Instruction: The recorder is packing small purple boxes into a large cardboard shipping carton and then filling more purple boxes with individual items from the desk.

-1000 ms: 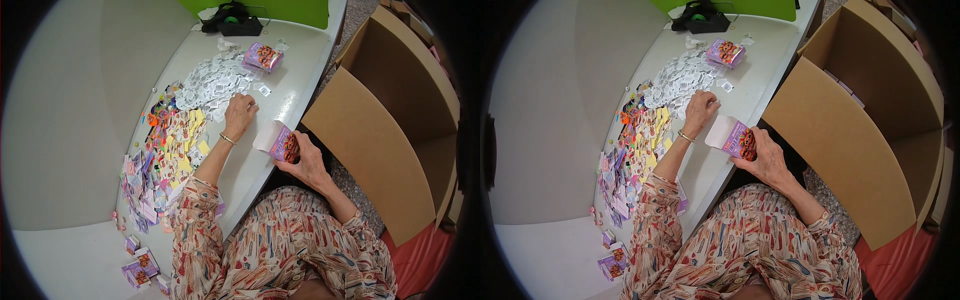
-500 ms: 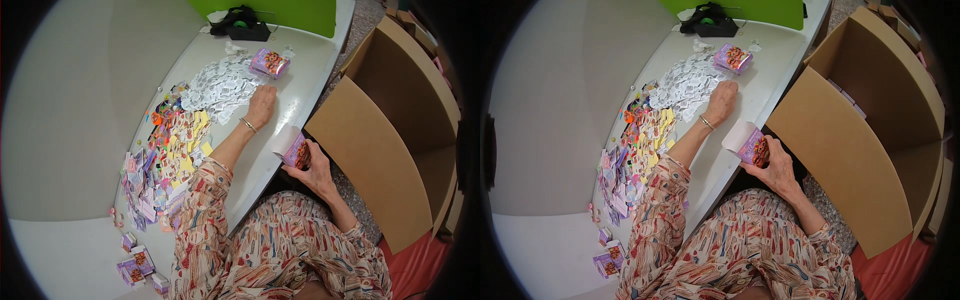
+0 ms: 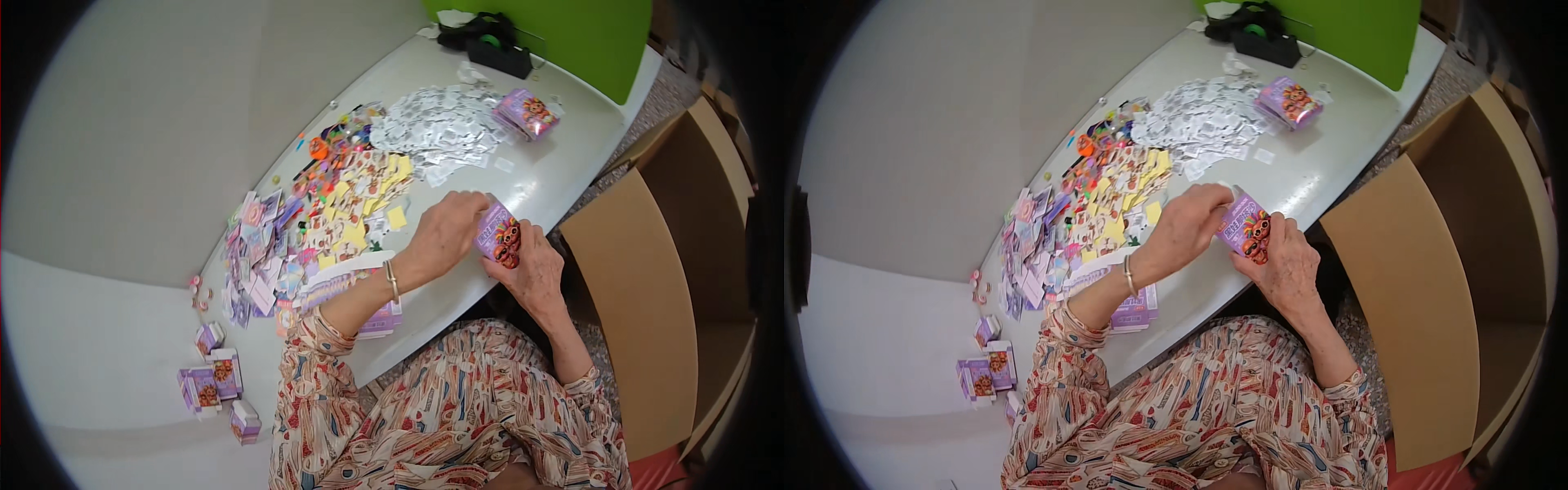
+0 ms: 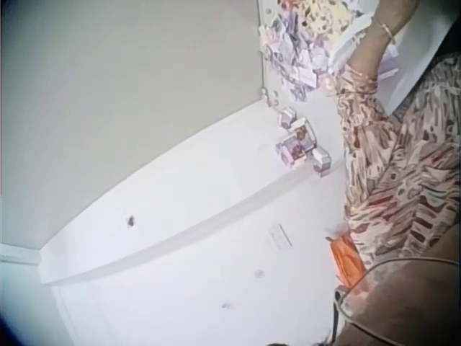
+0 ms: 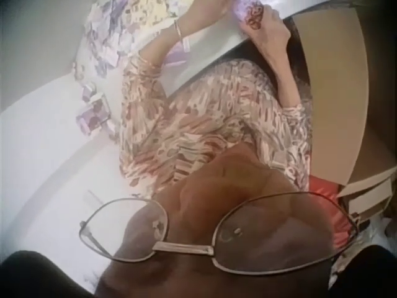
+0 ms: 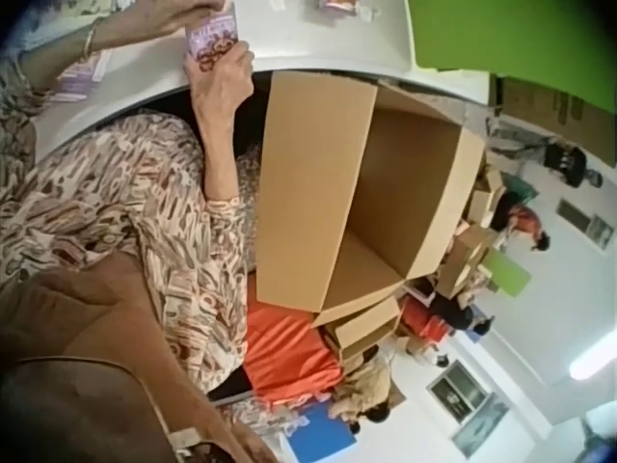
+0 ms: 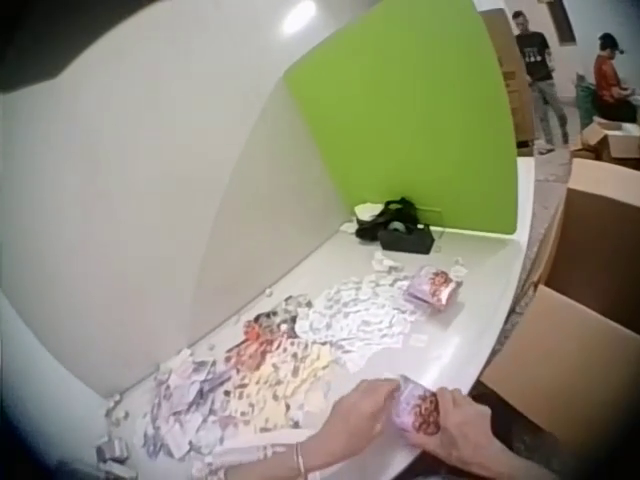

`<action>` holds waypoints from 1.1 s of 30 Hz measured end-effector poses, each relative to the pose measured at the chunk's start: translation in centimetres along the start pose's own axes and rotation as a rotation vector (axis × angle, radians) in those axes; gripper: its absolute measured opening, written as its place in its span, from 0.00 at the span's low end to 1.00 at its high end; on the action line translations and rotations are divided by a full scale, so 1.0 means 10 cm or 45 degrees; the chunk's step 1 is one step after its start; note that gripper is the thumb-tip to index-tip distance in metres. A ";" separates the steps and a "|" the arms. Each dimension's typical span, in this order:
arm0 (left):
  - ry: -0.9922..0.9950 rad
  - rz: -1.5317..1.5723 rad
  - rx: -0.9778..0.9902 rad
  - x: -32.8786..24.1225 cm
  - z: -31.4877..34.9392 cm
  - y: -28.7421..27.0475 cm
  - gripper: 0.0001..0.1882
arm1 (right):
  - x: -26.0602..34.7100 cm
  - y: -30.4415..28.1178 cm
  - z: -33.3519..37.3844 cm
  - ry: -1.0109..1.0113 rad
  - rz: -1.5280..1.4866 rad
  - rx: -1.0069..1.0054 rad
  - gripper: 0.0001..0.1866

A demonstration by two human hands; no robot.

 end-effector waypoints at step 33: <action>-0.972 -0.541 -0.122 3.66 1.52 -0.85 0.11 | 0.18 0.82 -0.18 -0.129 0.015 0.155 0.33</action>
Point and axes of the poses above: each hand's wrist, its own z-axis away from the middle knuckle, its own y-axis out of the palm, x = y × z, the point moved 10 cm from there along -z, towards the middle knuckle, and after that the axes turned 10 degrees about -z, right-handed, at the moved point
